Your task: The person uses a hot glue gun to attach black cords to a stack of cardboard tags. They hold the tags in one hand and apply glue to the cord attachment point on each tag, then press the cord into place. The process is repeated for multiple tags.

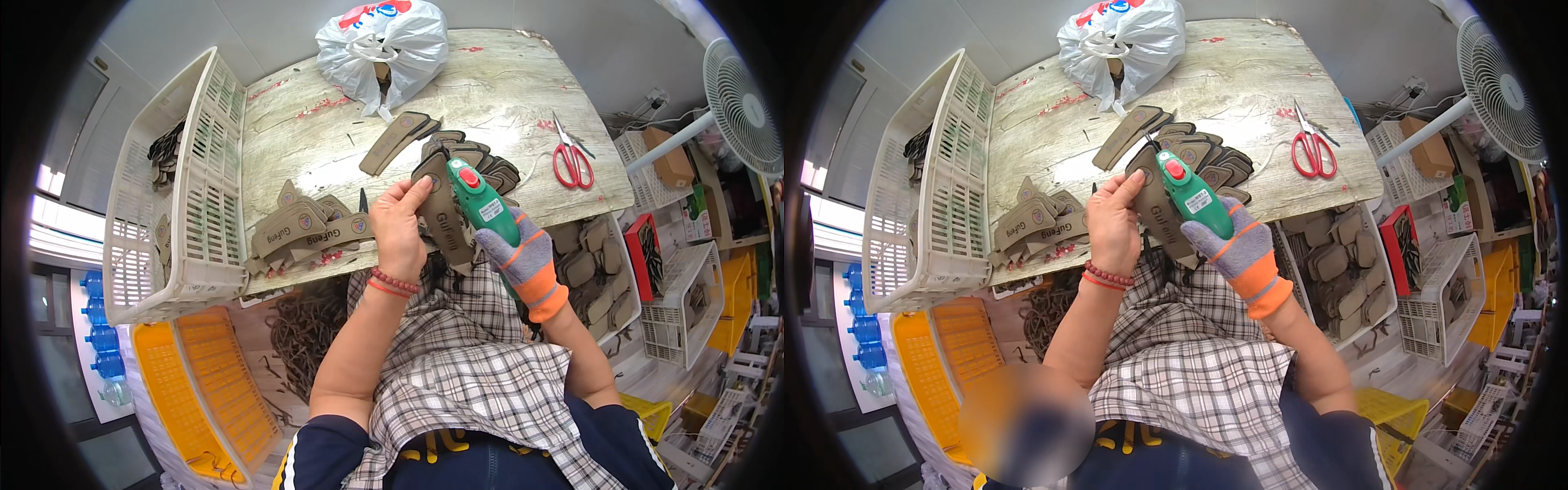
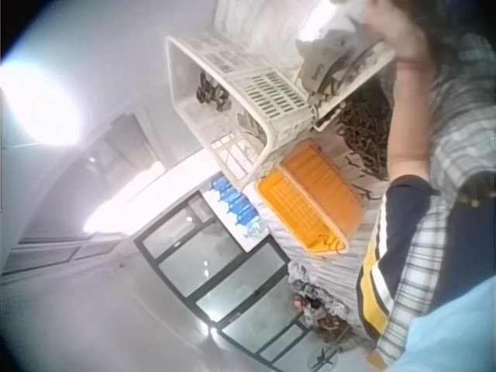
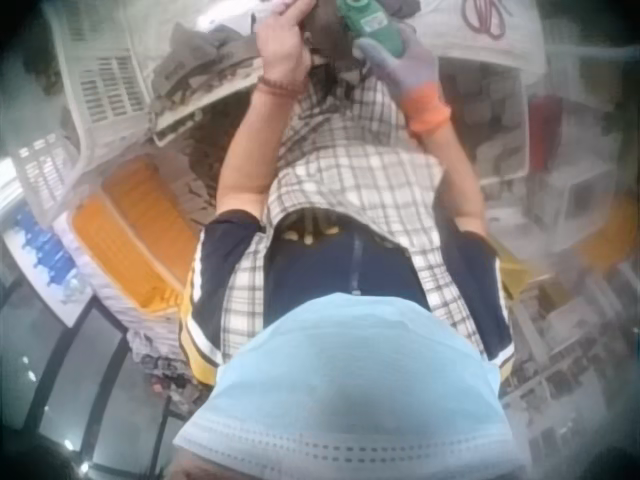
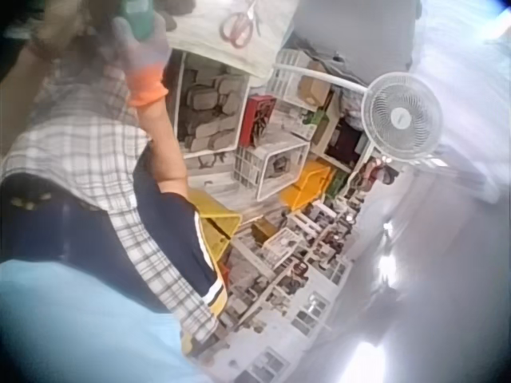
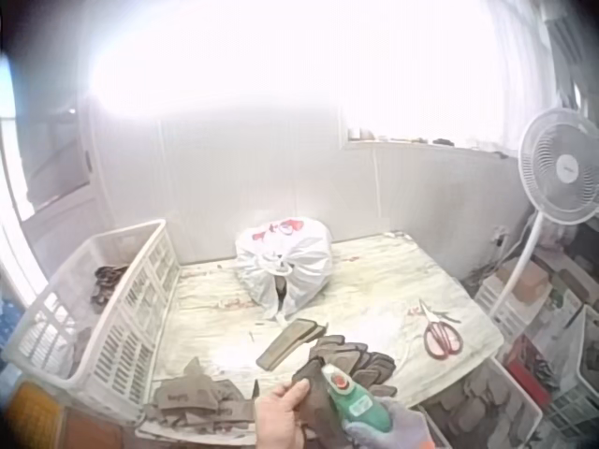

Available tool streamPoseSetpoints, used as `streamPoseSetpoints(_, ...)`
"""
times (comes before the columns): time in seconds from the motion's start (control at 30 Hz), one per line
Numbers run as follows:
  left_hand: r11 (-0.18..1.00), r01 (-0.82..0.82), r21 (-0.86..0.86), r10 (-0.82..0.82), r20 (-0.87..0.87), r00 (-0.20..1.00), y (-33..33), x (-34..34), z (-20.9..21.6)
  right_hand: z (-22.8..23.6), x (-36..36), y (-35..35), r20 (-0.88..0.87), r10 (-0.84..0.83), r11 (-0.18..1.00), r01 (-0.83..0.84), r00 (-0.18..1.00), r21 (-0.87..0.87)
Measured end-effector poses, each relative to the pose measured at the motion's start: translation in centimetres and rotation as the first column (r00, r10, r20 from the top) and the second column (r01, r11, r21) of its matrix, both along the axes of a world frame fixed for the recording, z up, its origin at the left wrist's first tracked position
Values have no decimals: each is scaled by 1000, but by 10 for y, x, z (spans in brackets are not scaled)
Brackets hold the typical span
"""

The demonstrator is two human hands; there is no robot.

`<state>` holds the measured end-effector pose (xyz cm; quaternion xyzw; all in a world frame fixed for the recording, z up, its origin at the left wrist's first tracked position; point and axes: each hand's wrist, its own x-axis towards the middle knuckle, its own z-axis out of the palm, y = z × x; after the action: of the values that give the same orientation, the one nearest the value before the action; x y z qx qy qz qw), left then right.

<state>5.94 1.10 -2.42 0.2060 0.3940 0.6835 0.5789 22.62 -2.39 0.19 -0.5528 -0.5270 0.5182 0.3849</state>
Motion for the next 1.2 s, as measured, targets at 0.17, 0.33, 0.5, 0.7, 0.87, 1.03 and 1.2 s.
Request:
streamPoseSetpoints(0.17, 994, -31, 108, 51, -188, 981, 0, -9, 8, -5, 10, -2, 14, 15, 999, -15, 1000, 38)
streamPoseSetpoints(0.33, 994, 33, 105, 5, -347, 938, 2, -23, 13, -8, 15, -1, 99, 57, 991, -68, 994, 114)
streamPoseSetpoints(0.5, 986, 64, 151, 11, -450, 893, 4, -29, 17, -2, 20, -1, 139, 91, 983, -112, 986, 148)
streamPoseSetpoints(0.7, 971, 170, 168, -40, -589, 807, 7, -44, 25, 1, 29, 1, 114, 159, 977, -172, 981, 122)
streamPoseSetpoints(0.87, 961, 252, 117, -97, -710, 698, 9, -57, 35, 6, 35, 2, 174, 217, 962, -240, 961, 130)
streamPoseSetpoints(1.03, 917, 394, 62, -191, -799, 570, 12, -69, 43, 3, 38, 3, 176, 264, 944, -291, 948, 154)
streamPoseSetpoints(1.2, 869, 495, -4, -283, -825, 490, 13, -70, 51, 5, 37, 4, 181, 294, 936, -322, 938, 144)
